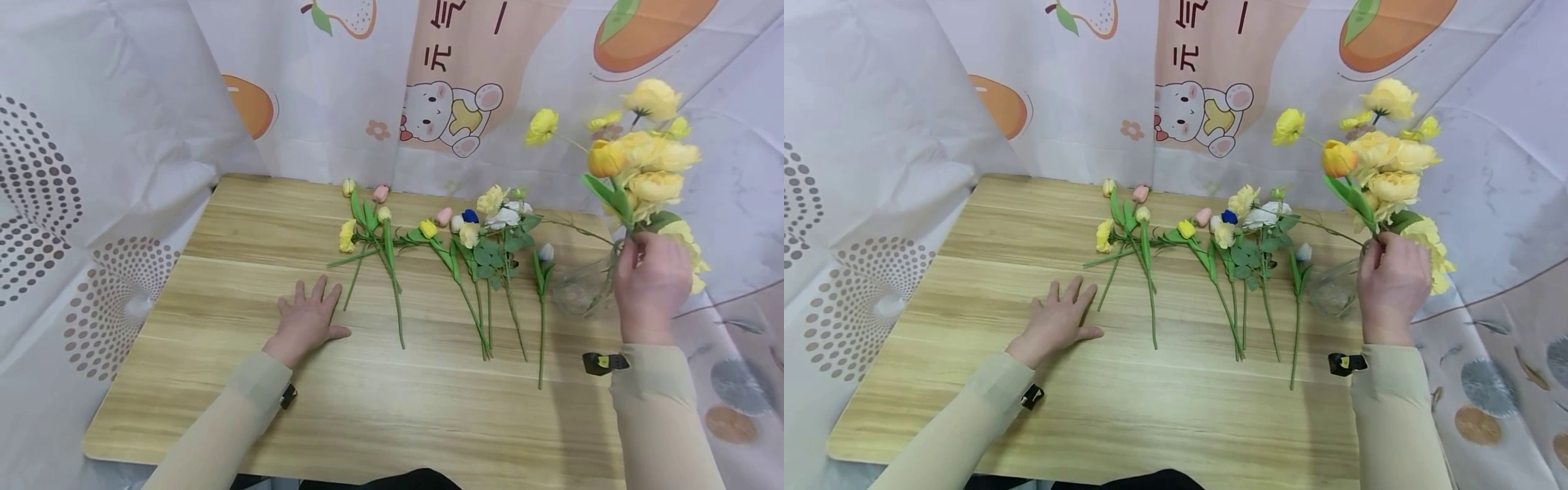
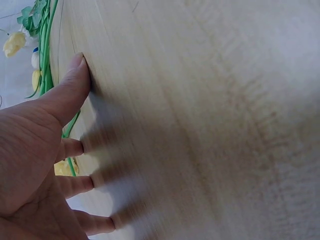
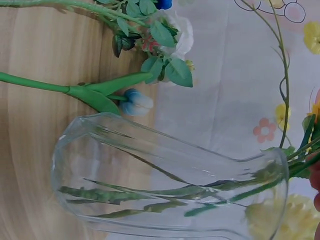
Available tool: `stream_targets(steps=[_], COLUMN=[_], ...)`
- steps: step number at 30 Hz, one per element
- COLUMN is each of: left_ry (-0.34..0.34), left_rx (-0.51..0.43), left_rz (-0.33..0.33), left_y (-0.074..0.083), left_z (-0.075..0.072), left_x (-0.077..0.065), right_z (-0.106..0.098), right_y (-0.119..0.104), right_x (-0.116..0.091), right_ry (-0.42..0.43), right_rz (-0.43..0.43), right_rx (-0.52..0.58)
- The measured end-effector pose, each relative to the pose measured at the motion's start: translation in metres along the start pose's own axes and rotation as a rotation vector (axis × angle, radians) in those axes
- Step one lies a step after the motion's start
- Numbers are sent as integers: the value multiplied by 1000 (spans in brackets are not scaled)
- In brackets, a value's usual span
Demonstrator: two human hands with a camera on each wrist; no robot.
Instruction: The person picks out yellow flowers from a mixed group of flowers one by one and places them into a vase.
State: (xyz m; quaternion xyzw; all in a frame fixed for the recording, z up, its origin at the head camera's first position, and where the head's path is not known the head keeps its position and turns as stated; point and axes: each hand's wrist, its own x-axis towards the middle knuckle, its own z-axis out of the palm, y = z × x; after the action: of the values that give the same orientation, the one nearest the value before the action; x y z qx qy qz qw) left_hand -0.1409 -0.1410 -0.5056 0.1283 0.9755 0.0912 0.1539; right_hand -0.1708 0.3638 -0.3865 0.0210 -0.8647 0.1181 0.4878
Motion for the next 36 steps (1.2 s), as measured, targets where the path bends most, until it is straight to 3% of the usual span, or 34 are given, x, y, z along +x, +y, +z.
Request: stream_targets(steps=[8,13,19,27,33,36], left_ry=[-5,-15,-29,-41,-38,-38], left_rx=[19,23,11,14,22,25], left_rz=[12,12,14,12,18,21], left_y=[1,0,1,1,1,0], left_z=[2,3,2,0,1,1], left_x=[1,2,2,2,2,3], right_z=[0,1,5,13,12,14], right_y=[6,7,6,6,5,5], right_x=[-6,-11,-15,-17,-16,-20], right_ry=[-77,-102,-89,-38,-53,-22], right_rz=[98,99,97,-6,58,100], right_rx=[-63,-104,-92,-20,-63,-80])
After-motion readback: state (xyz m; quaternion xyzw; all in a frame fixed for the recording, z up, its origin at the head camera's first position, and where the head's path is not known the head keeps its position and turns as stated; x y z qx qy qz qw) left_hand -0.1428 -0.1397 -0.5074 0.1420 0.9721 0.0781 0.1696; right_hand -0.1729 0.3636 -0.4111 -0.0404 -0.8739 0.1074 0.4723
